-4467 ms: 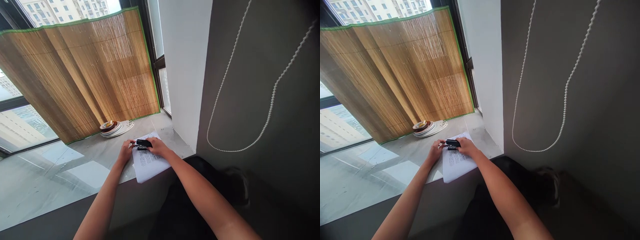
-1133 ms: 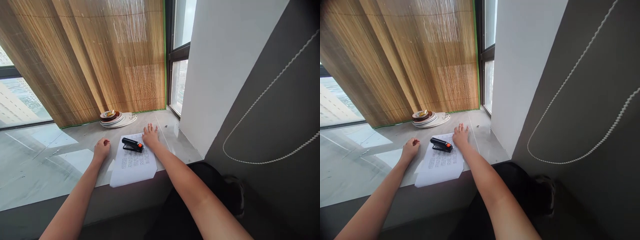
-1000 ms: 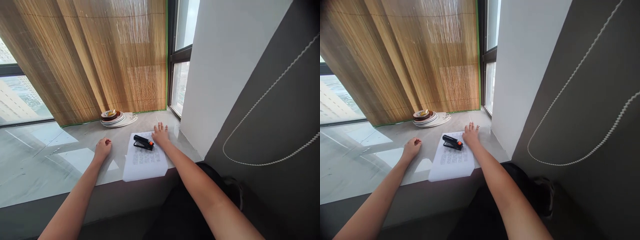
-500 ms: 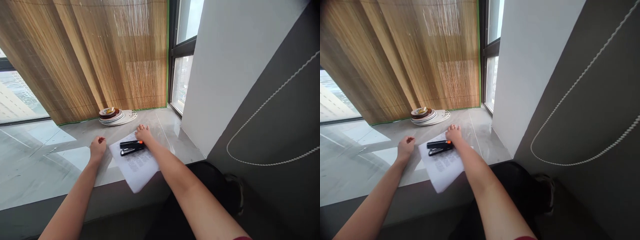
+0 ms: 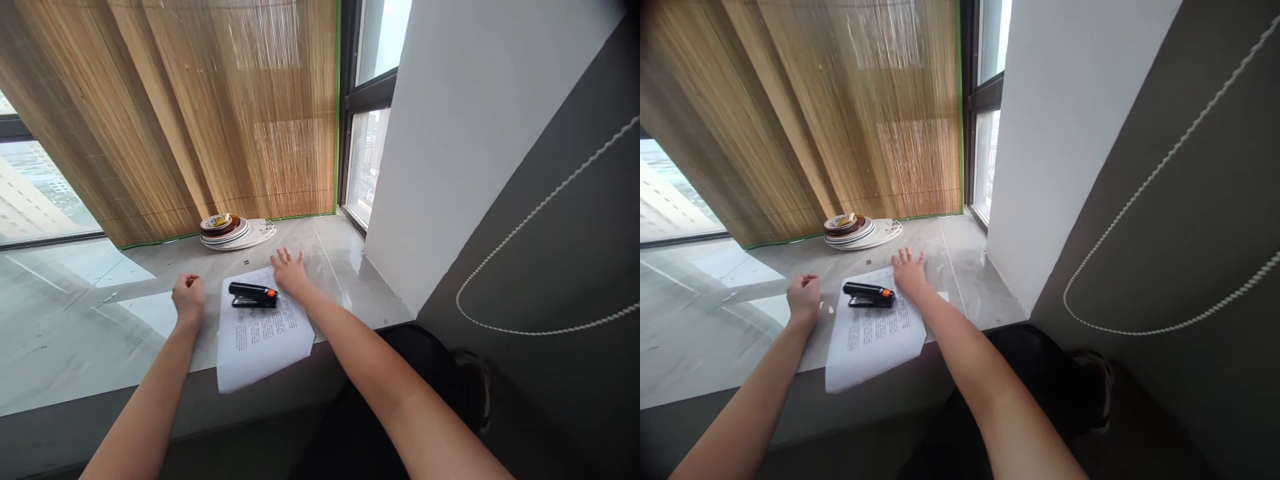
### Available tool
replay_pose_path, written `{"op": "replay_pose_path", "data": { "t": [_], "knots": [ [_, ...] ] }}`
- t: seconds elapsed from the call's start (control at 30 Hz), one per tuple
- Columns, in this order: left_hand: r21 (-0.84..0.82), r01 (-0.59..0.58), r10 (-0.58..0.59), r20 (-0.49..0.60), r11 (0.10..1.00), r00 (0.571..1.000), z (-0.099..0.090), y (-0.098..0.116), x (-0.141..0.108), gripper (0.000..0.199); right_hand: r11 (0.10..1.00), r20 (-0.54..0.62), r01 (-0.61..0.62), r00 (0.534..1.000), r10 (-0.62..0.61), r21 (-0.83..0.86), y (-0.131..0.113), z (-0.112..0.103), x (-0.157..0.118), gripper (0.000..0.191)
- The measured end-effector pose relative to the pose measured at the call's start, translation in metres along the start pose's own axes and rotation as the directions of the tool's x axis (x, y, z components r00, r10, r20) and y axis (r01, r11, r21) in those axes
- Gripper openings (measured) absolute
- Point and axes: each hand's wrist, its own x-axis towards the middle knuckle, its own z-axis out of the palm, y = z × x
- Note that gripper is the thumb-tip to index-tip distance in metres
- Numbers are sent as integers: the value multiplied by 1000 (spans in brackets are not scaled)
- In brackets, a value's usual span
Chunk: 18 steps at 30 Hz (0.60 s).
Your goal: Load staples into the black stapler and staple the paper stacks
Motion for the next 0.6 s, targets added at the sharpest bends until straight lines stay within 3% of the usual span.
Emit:
{"op": "replay_pose_path", "data": {
  "t": [0.07, 0.13, 0.27, 0.37, 0.47, 0.6],
  "knots": [
    [45, -113, 110, 62, 993, 992, 2, 9, -9, 10, 997, -25, -82, 996, 82, -6, 28, -7, -14, 61],
    [71, -306, 287, 195, 950, 938, 9, 22, -22, 13, 989, -20, -149, 989, 149, 0, 54, -14, -24, 59],
    [-29, -601, 545, 457, 799, 703, 40, 54, -52, 21, 989, -38, -129, 991, 132, 67, 85, -19, -32, 50],
    [-106, -660, 600, 541, 744, 590, 67, 73, -69, 34, 991, -48, -89, 994, 94, 97, 89, -17, -31, 46],
    [-119, -657, 581, 600, 745, 550, 82, 79, -76, 47, 986, -92, -86, 991, 100, 143, 88, -17, -30, 44],
    [-107, -663, 579, 602, 741, 550, 83, 74, -76, 46, 974, -200, -84, 972, 126, 210, 87, -30, -36, 41]
  ]
}}
